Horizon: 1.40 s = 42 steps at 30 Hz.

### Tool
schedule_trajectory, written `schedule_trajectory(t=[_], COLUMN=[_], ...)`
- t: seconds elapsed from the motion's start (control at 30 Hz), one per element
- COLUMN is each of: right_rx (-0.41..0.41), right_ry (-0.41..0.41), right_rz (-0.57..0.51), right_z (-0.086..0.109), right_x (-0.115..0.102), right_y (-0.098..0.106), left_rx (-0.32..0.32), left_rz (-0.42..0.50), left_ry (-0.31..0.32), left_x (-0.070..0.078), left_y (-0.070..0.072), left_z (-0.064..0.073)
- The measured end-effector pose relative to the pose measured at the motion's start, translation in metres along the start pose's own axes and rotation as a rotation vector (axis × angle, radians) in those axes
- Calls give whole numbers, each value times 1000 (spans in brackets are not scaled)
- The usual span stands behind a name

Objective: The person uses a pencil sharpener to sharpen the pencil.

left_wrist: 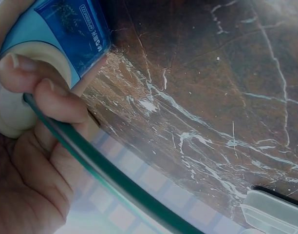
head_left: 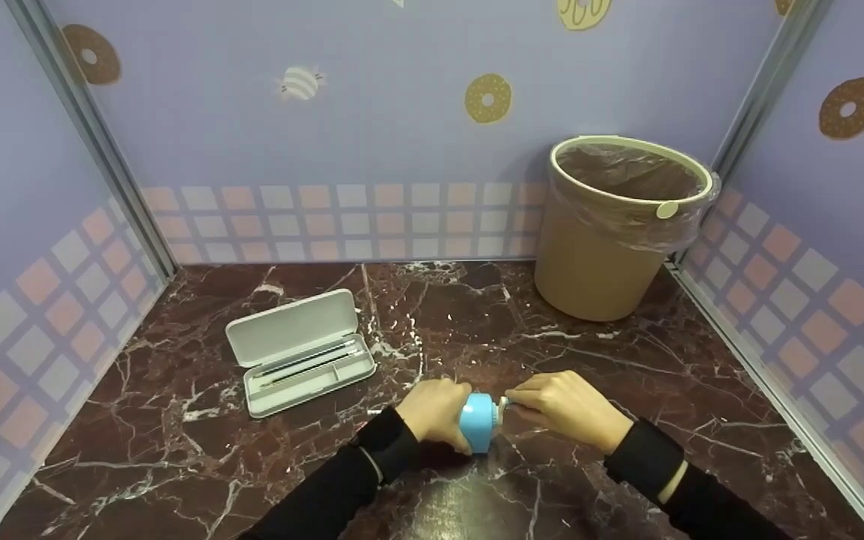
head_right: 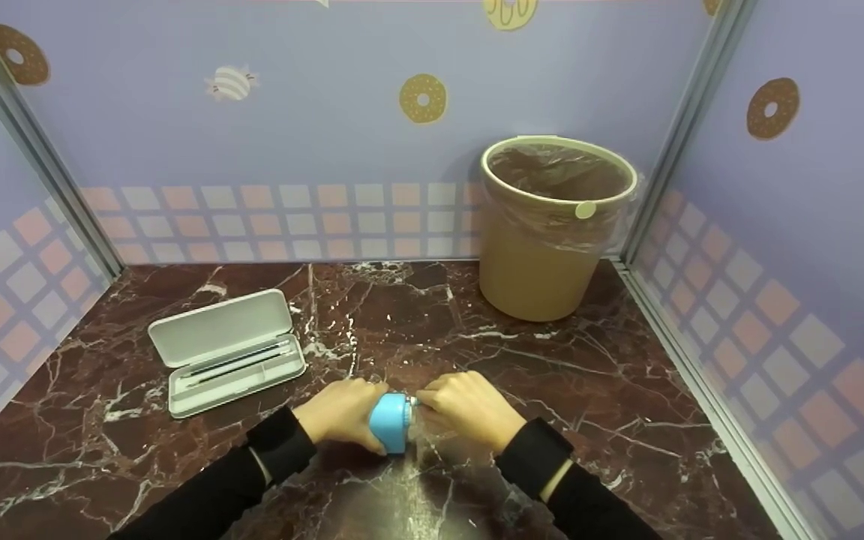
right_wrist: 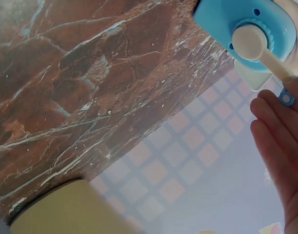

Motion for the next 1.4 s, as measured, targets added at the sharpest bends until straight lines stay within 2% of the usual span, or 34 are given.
schedule_trajectory(t=[0.17,0.33,0.73,1.03,1.4], right_rx=[12,19,-11,-39,-59], right_ry=[-45,-84,-175,-184,-157], right_rz=[-24,-31,-14,32,70], right_z=[-2,-3,-5,-10,-11], right_x=[3,5,11,13,20], right_y=[-1,-4,-12,-21,-36], left_rx=[31,9,11,22,40], left_rz=[6,-4,4,-16,-10], left_ry=[-16,-10,-14,-22,-21], left_x=[-3,-1,0,1,0], left_y=[-4,-2,-3,-5,-6], left_z=[-2,-1,-2,-2,-2])
Point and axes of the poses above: each hand's wrist, its own z-axis away from the middle knuckle, its own y-axis out of the back of the hand, x = y × z, the point moved 3 cm from there along -z, towards the middle knuckle, and after that the axes turned 7 degrees about y, right-handed, at the moved point
